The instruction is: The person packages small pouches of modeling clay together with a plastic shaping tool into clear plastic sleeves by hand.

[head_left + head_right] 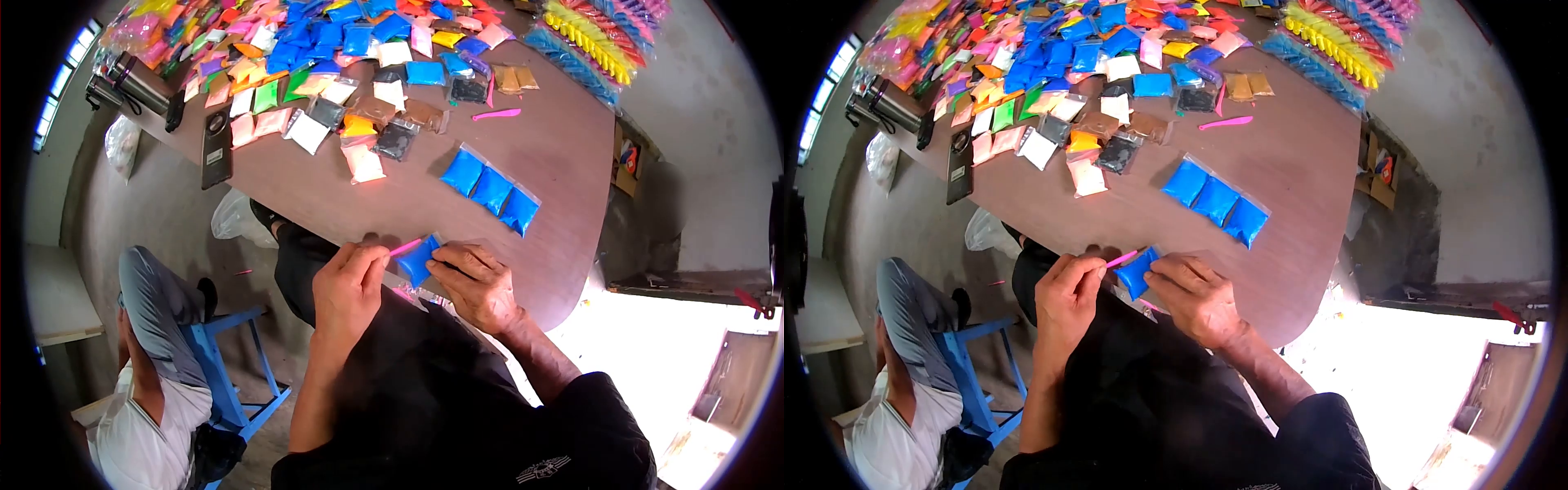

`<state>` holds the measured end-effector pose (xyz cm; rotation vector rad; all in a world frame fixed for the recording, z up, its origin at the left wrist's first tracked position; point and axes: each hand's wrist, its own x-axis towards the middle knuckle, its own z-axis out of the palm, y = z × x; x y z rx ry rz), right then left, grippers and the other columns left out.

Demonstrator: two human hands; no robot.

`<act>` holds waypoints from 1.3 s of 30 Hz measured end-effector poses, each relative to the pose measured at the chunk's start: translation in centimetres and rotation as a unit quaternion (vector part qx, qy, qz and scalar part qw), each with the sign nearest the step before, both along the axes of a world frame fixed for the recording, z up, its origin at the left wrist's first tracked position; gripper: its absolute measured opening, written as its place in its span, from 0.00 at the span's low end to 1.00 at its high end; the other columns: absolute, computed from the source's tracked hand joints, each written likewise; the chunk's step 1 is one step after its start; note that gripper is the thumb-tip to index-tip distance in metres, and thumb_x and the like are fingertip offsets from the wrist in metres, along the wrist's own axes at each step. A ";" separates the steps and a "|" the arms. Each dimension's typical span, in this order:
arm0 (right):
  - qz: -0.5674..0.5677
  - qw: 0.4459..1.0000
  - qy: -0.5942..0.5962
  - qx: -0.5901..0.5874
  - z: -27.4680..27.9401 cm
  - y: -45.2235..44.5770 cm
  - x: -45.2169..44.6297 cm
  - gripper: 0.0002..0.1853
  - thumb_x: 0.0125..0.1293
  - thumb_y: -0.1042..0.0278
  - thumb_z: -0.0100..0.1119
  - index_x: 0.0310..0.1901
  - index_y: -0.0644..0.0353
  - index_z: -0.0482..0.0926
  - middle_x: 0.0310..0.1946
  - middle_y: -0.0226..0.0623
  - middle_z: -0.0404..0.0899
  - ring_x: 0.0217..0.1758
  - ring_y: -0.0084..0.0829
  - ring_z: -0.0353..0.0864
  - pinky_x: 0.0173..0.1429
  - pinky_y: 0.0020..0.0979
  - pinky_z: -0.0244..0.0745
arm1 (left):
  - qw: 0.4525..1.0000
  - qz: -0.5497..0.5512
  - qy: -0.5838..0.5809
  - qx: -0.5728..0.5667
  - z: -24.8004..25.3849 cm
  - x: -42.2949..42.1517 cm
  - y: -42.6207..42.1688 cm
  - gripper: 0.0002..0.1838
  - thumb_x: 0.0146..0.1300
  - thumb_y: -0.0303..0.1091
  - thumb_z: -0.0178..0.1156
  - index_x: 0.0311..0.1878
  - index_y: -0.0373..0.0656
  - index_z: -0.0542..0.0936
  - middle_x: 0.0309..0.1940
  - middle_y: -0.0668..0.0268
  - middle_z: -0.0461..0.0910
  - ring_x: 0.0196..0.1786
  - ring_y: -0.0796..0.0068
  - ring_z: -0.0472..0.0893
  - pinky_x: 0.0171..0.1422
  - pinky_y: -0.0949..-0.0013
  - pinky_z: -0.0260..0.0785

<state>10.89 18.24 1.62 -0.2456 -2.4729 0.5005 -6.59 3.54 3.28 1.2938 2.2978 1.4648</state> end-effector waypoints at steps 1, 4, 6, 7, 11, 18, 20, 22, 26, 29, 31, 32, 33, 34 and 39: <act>0.004 1.000 -0.001 -0.008 0.1 0.0 0.0 0.18 0.51 0.77 0.73 0.46 0.59 0.91 0.50 0.35 0.87 0.55 0.39 0.87 0.58 0.38 0.85 | 1.000 -0.024 -0.009 -0.005 0.1 -0.2 -0.1 0.04 0.67 0.26 0.71 0.43 0.46 0.87 0.32 0.62 0.83 0.30 0.55 0.83 0.35 0.60 0.75; 0.013 1.000 0.000 -0.025 0.4 0.1 0.0 0.18 0.52 0.78 0.72 0.47 0.59 0.90 0.50 0.36 0.88 0.55 0.39 0.88 0.58 0.38 0.85 | 0.999 -0.039 0.008 -0.035 -1.0 0.4 0.1 0.07 0.66 0.21 0.71 0.46 0.41 0.87 0.34 0.59 0.83 0.33 0.59 0.84 0.37 0.63 0.76; 0.019 0.999 0.001 -0.034 0.4 0.1 0.1 0.17 0.52 0.78 0.72 0.47 0.60 0.90 0.50 0.36 0.88 0.55 0.40 0.88 0.58 0.39 0.86 | 0.998 -0.041 0.029 -0.043 -1.2 0.2 0.6 0.06 0.67 0.23 0.71 0.45 0.41 0.87 0.34 0.59 0.84 0.33 0.58 0.85 0.38 0.62 0.76; 0.020 0.999 -0.001 -0.038 0.5 0.1 0.1 0.17 0.52 0.78 0.72 0.47 0.60 0.90 0.51 0.37 0.88 0.55 0.40 0.88 0.58 0.39 0.86 | 0.996 -0.030 0.072 -0.045 -1.7 0.2 1.0 0.06 0.67 0.25 0.71 0.45 0.44 0.86 0.34 0.60 0.83 0.33 0.56 0.85 0.36 0.60 0.77; 0.023 0.998 -0.004 -0.050 0.5 0.2 0.0 0.15 0.54 0.79 0.73 0.45 0.61 0.90 0.50 0.38 0.88 0.54 0.41 0.88 0.58 0.39 0.86 | 0.992 -0.021 0.109 -0.054 -1.7 -0.1 1.3 0.06 0.68 0.27 0.70 0.45 0.46 0.85 0.35 0.60 0.84 0.33 0.53 0.85 0.35 0.58 0.77; -0.001 0.996 -0.015 -0.088 1.4 -0.7 -0.1 0.17 0.55 0.67 0.80 0.47 0.59 0.89 0.51 0.40 0.88 0.54 0.42 0.88 0.59 0.41 0.85 | 0.994 0.011 -0.110 -0.028 -0.8 0.7 -1.2 0.02 0.71 0.25 0.68 0.44 0.38 0.86 0.34 0.57 0.85 0.30 0.62 0.84 0.36 0.65 0.76; -0.026 0.997 -0.017 -0.076 1.6 -1.3 -0.4 0.23 0.52 0.61 0.83 0.50 0.57 0.89 0.53 0.39 0.87 0.55 0.43 0.88 0.59 0.42 0.84 | 0.993 -0.008 -0.120 -0.012 -1.8 1.7 -1.6 0.03 0.70 0.24 0.67 0.45 0.37 0.85 0.36 0.55 0.86 0.34 0.59 0.87 0.40 0.64 0.78; -0.033 0.997 -0.021 -0.070 1.4 -1.8 -0.7 0.23 0.53 0.61 0.83 0.50 0.57 0.88 0.53 0.38 0.86 0.56 0.42 0.87 0.58 0.42 0.84 | 0.992 -0.020 -0.125 -0.006 -2.4 2.6 -1.7 0.04 0.69 0.23 0.67 0.45 0.38 0.85 0.37 0.54 0.87 0.37 0.55 0.88 0.42 0.63 0.79; -0.046 0.998 -0.029 -0.035 0.8 -2.0 -0.5 0.22 0.53 0.60 0.83 0.49 0.56 0.88 0.54 0.36 0.83 0.55 0.41 0.86 0.56 0.41 0.84 | 0.993 -0.019 -0.110 -0.036 -1.6 3.4 -1.7 0.05 0.68 0.24 0.68 0.46 0.38 0.85 0.37 0.55 0.87 0.34 0.55 0.87 0.38 0.62 0.79; -0.052 0.997 -0.019 -0.057 0.4 -2.2 0.1 0.20 0.53 0.63 0.82 0.48 0.55 0.89 0.52 0.35 0.83 0.53 0.41 0.86 0.55 0.39 0.84 | 0.997 -0.025 -0.075 0.003 -2.4 4.1 -1.8 0.06 0.68 0.24 0.69 0.45 0.39 0.84 0.35 0.56 0.86 0.32 0.55 0.87 0.37 0.61 0.79; -0.041 0.998 -0.009 -0.055 0.1 -2.1 0.4 0.19 0.53 0.65 0.82 0.47 0.55 0.89 0.52 0.35 0.83 0.52 0.41 0.85 0.53 0.39 0.84 | 0.998 -0.023 -0.057 0.002 -2.6 4.6 -1.6 0.05 0.67 0.24 0.69 0.45 0.39 0.84 0.34 0.56 0.86 0.33 0.55 0.87 0.36 0.60 0.79; -0.030 0.998 0.002 -0.052 0.0 -2.0 0.5 0.18 0.53 0.67 0.81 0.46 0.55 0.89 0.51 0.35 0.83 0.52 0.40 0.85 0.52 0.39 0.84 | 0.999 -0.021 -0.038 0.003 -2.8 4.9 -1.5 0.05 0.67 0.24 0.69 0.44 0.40 0.84 0.34 0.56 0.86 0.33 0.54 0.87 0.36 0.60 0.78; -0.030 0.998 0.001 -0.052 0.4 -1.9 0.5 0.18 0.53 0.67 0.81 0.46 0.55 0.89 0.51 0.35 0.83 0.52 0.40 0.85 0.52 0.39 0.84 | 0.999 -0.015 -0.033 0.009 -3.1 5.0 -1.3 0.05 0.67 0.24 0.70 0.43 0.41 0.84 0.32 0.56 0.85 0.32 0.53 0.86 0.35 0.58 0.78; 0.000 1.000 0.001 -0.017 1.1 -1.6 0.5 0.17 0.53 0.68 0.81 0.46 0.56 0.89 0.51 0.36 0.83 0.52 0.39 0.85 0.51 0.39 0.84 | 0.999 -0.015 -0.034 0.009 -3.4 5.0 -1.3 0.05 0.67 0.24 0.70 0.43 0.41 0.84 0.32 0.56 0.85 0.32 0.53 0.86 0.35 0.58 0.78; 0.017 0.999 0.013 -0.029 0.9 -2.1 1.3 0.17 0.54 0.72 0.82 0.46 0.60 0.90 0.50 0.37 0.84 0.52 0.39 0.86 0.51 0.37 0.85 | 0.998 0.034 -0.053 0.018 -3.0 5.0 -1.0 0.05 0.67 0.25 0.71 0.43 0.41 0.84 0.30 0.57 0.85 0.28 0.55 0.85 0.33 0.61 0.77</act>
